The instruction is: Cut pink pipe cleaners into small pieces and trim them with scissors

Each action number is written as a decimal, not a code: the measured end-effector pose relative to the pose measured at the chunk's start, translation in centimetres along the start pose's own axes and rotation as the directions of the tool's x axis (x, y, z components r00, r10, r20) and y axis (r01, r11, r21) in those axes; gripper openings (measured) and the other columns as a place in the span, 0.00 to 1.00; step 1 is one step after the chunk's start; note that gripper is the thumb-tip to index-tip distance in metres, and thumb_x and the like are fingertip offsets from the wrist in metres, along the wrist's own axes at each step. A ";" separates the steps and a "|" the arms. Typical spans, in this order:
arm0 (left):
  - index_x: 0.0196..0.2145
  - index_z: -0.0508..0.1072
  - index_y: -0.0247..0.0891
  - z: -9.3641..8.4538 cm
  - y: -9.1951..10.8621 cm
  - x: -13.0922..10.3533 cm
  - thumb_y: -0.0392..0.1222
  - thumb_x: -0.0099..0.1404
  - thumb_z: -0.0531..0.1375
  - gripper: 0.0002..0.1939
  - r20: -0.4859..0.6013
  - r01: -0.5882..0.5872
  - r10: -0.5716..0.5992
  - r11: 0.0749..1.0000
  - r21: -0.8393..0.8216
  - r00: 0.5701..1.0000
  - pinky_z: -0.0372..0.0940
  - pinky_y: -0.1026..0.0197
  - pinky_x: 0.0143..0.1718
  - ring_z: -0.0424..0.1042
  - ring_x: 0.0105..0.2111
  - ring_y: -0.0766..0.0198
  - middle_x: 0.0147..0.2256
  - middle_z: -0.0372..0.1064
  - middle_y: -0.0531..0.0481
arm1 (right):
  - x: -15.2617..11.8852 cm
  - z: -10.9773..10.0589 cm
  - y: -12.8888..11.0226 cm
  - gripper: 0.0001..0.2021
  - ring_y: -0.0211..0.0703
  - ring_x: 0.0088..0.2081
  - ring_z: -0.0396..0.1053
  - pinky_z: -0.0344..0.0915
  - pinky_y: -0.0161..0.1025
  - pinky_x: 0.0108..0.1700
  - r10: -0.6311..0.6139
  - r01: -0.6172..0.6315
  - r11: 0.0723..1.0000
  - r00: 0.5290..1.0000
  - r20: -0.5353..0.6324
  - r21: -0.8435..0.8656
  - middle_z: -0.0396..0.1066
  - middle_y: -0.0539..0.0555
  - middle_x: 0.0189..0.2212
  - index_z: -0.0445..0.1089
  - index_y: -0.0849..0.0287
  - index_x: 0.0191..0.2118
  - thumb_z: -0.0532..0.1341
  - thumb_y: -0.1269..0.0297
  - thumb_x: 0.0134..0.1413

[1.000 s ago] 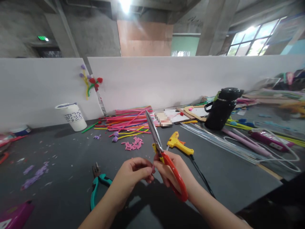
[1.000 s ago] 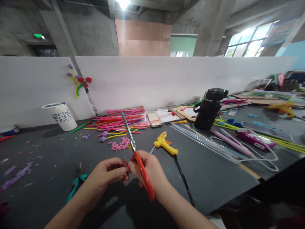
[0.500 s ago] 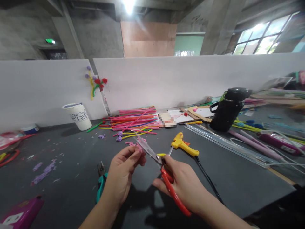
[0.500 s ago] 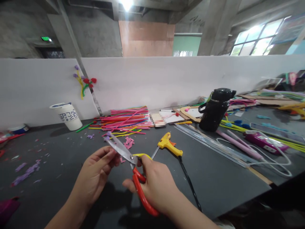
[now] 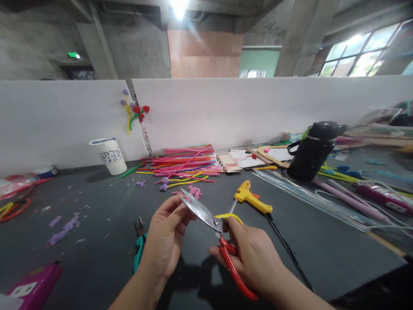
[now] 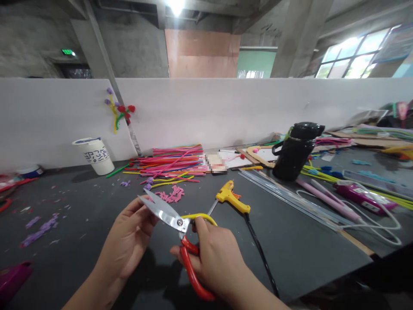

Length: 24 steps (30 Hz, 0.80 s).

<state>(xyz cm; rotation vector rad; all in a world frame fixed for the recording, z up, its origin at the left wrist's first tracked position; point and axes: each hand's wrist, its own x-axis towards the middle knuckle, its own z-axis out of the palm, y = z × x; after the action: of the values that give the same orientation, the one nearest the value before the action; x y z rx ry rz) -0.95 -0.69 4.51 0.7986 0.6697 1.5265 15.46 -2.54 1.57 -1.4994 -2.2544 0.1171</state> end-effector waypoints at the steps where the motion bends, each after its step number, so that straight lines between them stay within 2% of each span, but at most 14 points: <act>1: 0.26 0.72 0.36 0.0 0.0 0.0 0.30 0.53 0.57 0.05 -0.002 0.000 0.000 1.000 0.002 1.000 0.62 0.72 0.29 0.64 0.23 0.75 0.23 0.67 0.55 | 0.0 0.0 -0.1 0.18 0.42 0.23 0.66 0.50 0.33 0.23 0.000 0.000 1.000 1.000 0.000 -0.001 0.68 0.51 0.22 0.58 0.58 0.31 0.52 0.46 0.46; 12: 0.25 0.73 0.36 0.1 0.2 -0.1 0.33 0.52 0.60 0.02 -0.034 0.013 -0.013 1.000 0.021 0.999 0.62 0.71 0.30 0.64 0.23 0.74 0.23 0.68 0.56 | 0.0 0.2 -0.3 0.15 0.40 0.22 0.65 0.49 0.33 0.22 -0.027 0.027 1.000 1.000 -0.010 0.002 0.67 0.51 0.22 0.58 0.59 0.30 0.50 0.51 0.50; 24: 0.26 0.73 0.38 0.0 0.0 -0.2 0.33 0.51 0.60 0.03 -0.032 0.012 -0.012 1.000 -0.020 0.999 0.62 0.71 0.29 0.66 0.23 0.74 0.23 0.69 0.56 | -0.1 0.2 -0.4 0.14 0.41 0.21 0.65 0.49 0.33 0.23 -0.028 0.029 1.000 0.999 -0.023 0.012 0.67 0.51 0.21 0.57 0.59 0.29 0.50 0.51 0.51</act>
<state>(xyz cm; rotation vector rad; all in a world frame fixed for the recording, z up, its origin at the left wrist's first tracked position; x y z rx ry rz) -0.94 -0.87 4.45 0.7559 0.6810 1.5354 15.08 -2.69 1.45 -1.4546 -2.2521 0.1045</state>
